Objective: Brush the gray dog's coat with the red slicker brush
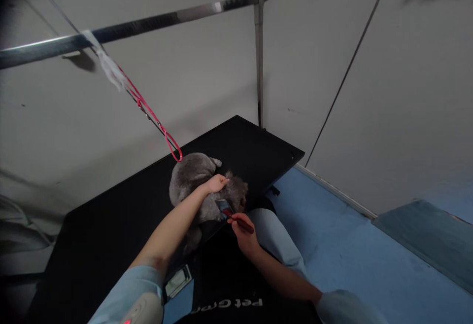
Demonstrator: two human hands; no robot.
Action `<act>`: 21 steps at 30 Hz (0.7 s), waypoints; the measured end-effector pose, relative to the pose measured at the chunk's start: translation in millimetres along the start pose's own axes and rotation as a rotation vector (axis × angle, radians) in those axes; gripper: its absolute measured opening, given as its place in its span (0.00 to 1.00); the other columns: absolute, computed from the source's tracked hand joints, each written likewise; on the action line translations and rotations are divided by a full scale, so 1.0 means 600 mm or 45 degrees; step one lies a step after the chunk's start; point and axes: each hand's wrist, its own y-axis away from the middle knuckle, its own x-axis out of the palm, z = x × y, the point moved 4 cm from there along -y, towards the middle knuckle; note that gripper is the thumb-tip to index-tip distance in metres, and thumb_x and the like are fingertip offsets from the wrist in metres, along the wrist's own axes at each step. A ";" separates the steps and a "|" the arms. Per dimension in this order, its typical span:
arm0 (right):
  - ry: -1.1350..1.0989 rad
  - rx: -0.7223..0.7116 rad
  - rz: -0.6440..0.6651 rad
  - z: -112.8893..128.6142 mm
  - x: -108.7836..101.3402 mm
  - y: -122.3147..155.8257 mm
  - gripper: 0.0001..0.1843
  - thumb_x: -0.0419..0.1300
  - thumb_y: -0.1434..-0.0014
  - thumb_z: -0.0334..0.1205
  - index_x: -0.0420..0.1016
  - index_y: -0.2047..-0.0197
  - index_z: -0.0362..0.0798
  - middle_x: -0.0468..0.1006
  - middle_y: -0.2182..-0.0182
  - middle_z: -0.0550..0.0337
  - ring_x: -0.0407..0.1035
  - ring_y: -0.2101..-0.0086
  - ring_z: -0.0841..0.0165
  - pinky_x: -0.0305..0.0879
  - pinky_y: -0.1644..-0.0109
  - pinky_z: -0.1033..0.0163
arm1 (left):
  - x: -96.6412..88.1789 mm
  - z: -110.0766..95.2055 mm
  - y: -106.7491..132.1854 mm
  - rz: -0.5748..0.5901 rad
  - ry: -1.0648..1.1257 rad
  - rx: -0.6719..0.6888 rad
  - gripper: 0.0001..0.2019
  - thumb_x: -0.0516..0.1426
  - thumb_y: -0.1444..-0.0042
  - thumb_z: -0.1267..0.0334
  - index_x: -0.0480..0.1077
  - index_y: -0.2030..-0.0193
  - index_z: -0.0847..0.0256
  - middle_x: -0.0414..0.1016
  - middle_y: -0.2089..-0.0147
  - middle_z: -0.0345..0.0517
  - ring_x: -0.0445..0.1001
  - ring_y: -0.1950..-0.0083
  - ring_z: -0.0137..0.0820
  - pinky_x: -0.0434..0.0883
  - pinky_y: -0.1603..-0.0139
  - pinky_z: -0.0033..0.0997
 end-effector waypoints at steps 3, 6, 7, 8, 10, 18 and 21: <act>0.019 -0.042 -0.073 0.001 0.016 0.005 0.10 0.56 0.42 0.51 0.70 0.63 0.55 0.78 0.64 0.56 0.72 0.58 0.60 0.66 0.49 0.52 | -0.001 0.003 0.001 0.027 0.027 0.006 0.28 0.49 0.49 0.37 0.53 0.85 0.59 0.47 0.86 0.33 0.47 0.81 0.22 0.46 0.78 0.28; -0.084 0.101 0.421 -0.009 0.070 -0.007 0.14 0.56 0.43 0.54 0.70 0.66 0.52 0.78 0.70 0.59 0.74 0.64 0.62 0.69 0.54 0.54 | -0.002 0.008 0.002 0.064 0.059 0.016 0.29 0.49 0.50 0.36 0.52 0.86 0.59 0.47 0.86 0.33 0.46 0.81 0.22 0.46 0.78 0.27; -0.125 0.149 0.574 -0.011 0.083 -0.012 0.16 0.57 0.45 0.56 0.70 0.66 0.51 0.78 0.72 0.60 0.75 0.65 0.63 0.70 0.55 0.54 | -0.002 0.009 0.001 0.072 0.070 0.019 0.29 0.49 0.51 0.35 0.52 0.86 0.59 0.46 0.86 0.33 0.46 0.81 0.22 0.45 0.78 0.27; -0.161 0.177 0.635 -0.011 0.086 -0.019 0.18 0.58 0.46 0.57 0.70 0.66 0.51 0.78 0.73 0.60 0.75 0.66 0.62 0.70 0.55 0.54 | -0.003 0.010 0.002 0.077 0.080 0.022 0.29 0.49 0.51 0.35 0.52 0.85 0.59 0.46 0.86 0.33 0.46 0.81 0.22 0.45 0.78 0.27; -0.179 0.150 0.486 -0.004 0.070 -0.034 0.18 0.57 0.46 0.58 0.69 0.66 0.50 0.79 0.72 0.59 0.75 0.62 0.61 0.68 0.52 0.52 | -0.005 0.009 0.002 0.068 0.102 0.025 0.29 0.48 0.51 0.34 0.52 0.85 0.59 0.45 0.85 0.33 0.45 0.81 0.22 0.45 0.78 0.27; -0.103 0.167 0.563 0.014 0.104 -0.033 0.20 0.57 0.47 0.61 0.69 0.69 0.51 0.78 0.73 0.60 0.75 0.65 0.62 0.68 0.55 0.53 | -0.017 0.001 0.011 0.066 0.205 0.021 0.30 0.48 0.53 0.32 0.53 0.84 0.59 0.46 0.84 0.33 0.46 0.81 0.21 0.46 0.79 0.27; -0.145 0.174 0.496 0.005 0.101 -0.039 0.21 0.58 0.48 0.61 0.69 0.67 0.50 0.79 0.74 0.60 0.75 0.66 0.62 0.67 0.53 0.52 | -0.026 -0.001 0.015 0.084 0.246 0.047 0.30 0.48 0.52 0.32 0.53 0.83 0.59 0.47 0.83 0.33 0.47 0.80 0.22 0.47 0.79 0.26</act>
